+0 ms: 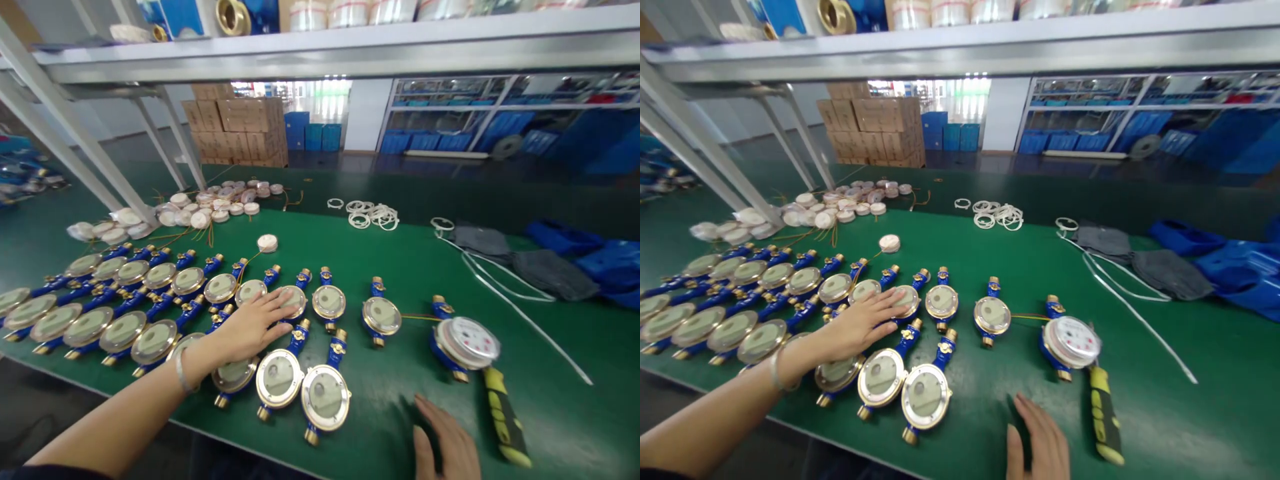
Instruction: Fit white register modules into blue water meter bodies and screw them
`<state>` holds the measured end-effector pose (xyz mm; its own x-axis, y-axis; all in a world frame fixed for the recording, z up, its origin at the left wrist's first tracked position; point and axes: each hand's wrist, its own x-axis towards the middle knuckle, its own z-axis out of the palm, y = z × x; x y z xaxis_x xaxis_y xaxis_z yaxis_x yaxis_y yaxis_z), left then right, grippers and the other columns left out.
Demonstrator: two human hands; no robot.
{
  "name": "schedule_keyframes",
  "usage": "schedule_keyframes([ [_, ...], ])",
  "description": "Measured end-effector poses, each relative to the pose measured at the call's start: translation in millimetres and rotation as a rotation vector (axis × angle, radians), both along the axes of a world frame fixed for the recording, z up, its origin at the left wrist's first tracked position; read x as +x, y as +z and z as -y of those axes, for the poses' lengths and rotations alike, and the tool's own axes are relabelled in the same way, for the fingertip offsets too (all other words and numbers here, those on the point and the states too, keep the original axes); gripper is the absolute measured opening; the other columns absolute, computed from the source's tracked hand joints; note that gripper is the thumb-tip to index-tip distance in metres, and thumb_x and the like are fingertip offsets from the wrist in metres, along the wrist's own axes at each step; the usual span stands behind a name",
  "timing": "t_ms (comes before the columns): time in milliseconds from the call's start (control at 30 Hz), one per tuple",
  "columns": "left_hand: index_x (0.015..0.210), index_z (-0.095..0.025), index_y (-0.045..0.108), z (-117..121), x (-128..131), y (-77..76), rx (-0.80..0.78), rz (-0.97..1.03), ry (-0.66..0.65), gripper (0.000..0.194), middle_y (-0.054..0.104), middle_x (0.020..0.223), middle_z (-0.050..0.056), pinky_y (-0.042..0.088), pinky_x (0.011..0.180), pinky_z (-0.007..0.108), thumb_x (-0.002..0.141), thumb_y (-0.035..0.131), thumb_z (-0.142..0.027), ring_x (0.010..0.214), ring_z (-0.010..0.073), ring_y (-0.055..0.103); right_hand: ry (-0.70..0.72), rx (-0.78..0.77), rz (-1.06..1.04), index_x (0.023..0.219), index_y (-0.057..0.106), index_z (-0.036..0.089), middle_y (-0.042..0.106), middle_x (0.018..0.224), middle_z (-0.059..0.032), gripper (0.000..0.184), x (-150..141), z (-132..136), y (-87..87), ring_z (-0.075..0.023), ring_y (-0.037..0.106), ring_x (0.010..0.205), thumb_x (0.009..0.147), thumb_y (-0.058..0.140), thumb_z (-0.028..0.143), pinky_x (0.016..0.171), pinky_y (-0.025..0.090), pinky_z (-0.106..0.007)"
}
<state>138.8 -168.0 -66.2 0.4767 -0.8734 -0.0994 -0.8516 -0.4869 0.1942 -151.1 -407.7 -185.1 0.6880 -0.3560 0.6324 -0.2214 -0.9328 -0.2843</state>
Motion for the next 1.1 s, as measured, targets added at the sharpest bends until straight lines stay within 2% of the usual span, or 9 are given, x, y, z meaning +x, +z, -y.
schedule_keyframes([
  [133,0.145,-0.037,0.038,-3.5,-0.7,-3.2,-0.016,0.021,-0.015,0.048,0.027,0.158,0.0,0.019,0.119,0.057,0.1,0.028,-0.052,0.146,0.0262,0.024,-0.021,0.158,0.043,0.118,0.057,0.018,0.065,0.114,-0.0108,0.034,0.2,-11.7,9.7,-0.0253,0.06,0.105,0.098,0.044,0.043,0.09,0.05,-0.043],
  [233,0.15,-0.04,0.023,-5.7,-24.6,-0.3,-0.035,0.077,-0.087,0.057,0.019,0.16,0.0,0.02,0.116,0.063,0.097,0.034,-0.056,0.147,0.0299,0.02,0.01,0.268,0.032,0.122,0.054,0.022,0.062,0.122,-0.0093,0.03,13.2,-10.5,29.2,-0.0231,0.058,0.112,0.096,0.05,0.037,0.094,0.05,-0.041],
  [367,0.152,-0.041,0.009,0.5,-73.5,-3.6,-0.075,0.122,-0.365,0.084,0.019,0.158,0.003,0.034,0.109,0.068,0.083,0.046,-0.073,0.144,0.0366,0.025,0.089,0.324,-0.07,0.137,0.045,0.022,0.043,0.145,-0.0128,0.047,61.0,6.6,62.6,-0.026,0.041,0.135,0.094,0.054,0.037,0.11,0.039,-0.047],
  [467,0.152,-0.041,0.006,10.6,-98.2,-21.5,-0.134,0.196,-0.485,0.087,0.029,0.155,0.003,0.044,0.099,0.071,0.082,0.046,-0.074,0.138,0.0405,0.037,0.144,0.341,-0.161,0.142,0.04,0.014,0.03,0.153,-0.0185,0.06,105.3,22.7,73.4,-0.0302,0.029,0.142,0.091,0.057,0.04,0.116,0.03,-0.05],
  [700,0.152,-0.039,-0.001,29.4,-106.3,-67.8,-0.306,0.331,-0.309,0.083,0.056,0.139,0.006,0.054,0.09,0.06,0.088,0.046,-0.062,0.112,0.0365,0.064,0.103,0.381,-0.169,0.137,0.047,0.011,0.05,0.135,-0.0173,0.058,156.8,17.7,57.3,-0.0288,0.042,0.125,0.087,0.063,0.034,0.11,0.035,-0.049],
  [800,0.152,-0.038,-0.003,32.9,-107.6,-69.0,-0.332,0.332,-0.254,0.081,0.059,0.136,0.007,0.05,0.093,0.062,0.089,0.043,-0.061,0.108,0.0362,0.064,0.145,0.385,-0.166,0.136,0.048,0.011,0.051,0.136,-0.0152,0.058,160.6,6.7,57.9,-0.0275,0.042,0.126,0.088,0.063,0.04,0.11,0.035,-0.046],
  [933,0.154,-0.036,0.004,33.5,-109.4,-66.5,-0.363,0.367,-0.234,0.078,0.06,0.135,0.008,0.046,0.093,0.062,0.089,0.039,-0.062,0.105,0.0362,0.064,0.269,0.346,-0.129,0.142,0.041,0.014,0.05,0.142,-0.0109,0.067,144.4,13.6,77.7,-0.0205,0.042,0.131,0.088,0.061,0.048,0.113,0.035,-0.035],
  [1000,0.154,-0.035,0.012,32.5,-110.2,-65.3,-0.372,0.413,-0.244,0.073,0.059,0.136,0.007,0.045,0.093,0.059,0.09,0.039,-0.059,0.106,0.0346,0.063,0.171,0.268,0.002,0.14,0.043,0.017,0.045,0.145,-0.011,0.062,125.3,29.0,88.3,-0.0213,0.037,0.136,0.088,0.06,0.046,0.115,0.031,-0.039],
  [1100,0.151,-0.032,0.028,31.2,-112.4,-62.2,-0.332,0.487,-0.245,0.064,0.056,0.141,0.004,0.044,0.097,0.052,0.093,0.048,-0.047,0.11,0.0298,0.061,-0.198,0.17,0.171,0.133,0.05,0.017,0.042,0.145,-0.0143,0.06,93.9,60.3,91.0,-0.0286,0.034,0.136,0.083,0.066,0.045,0.115,0.029,-0.049],
])
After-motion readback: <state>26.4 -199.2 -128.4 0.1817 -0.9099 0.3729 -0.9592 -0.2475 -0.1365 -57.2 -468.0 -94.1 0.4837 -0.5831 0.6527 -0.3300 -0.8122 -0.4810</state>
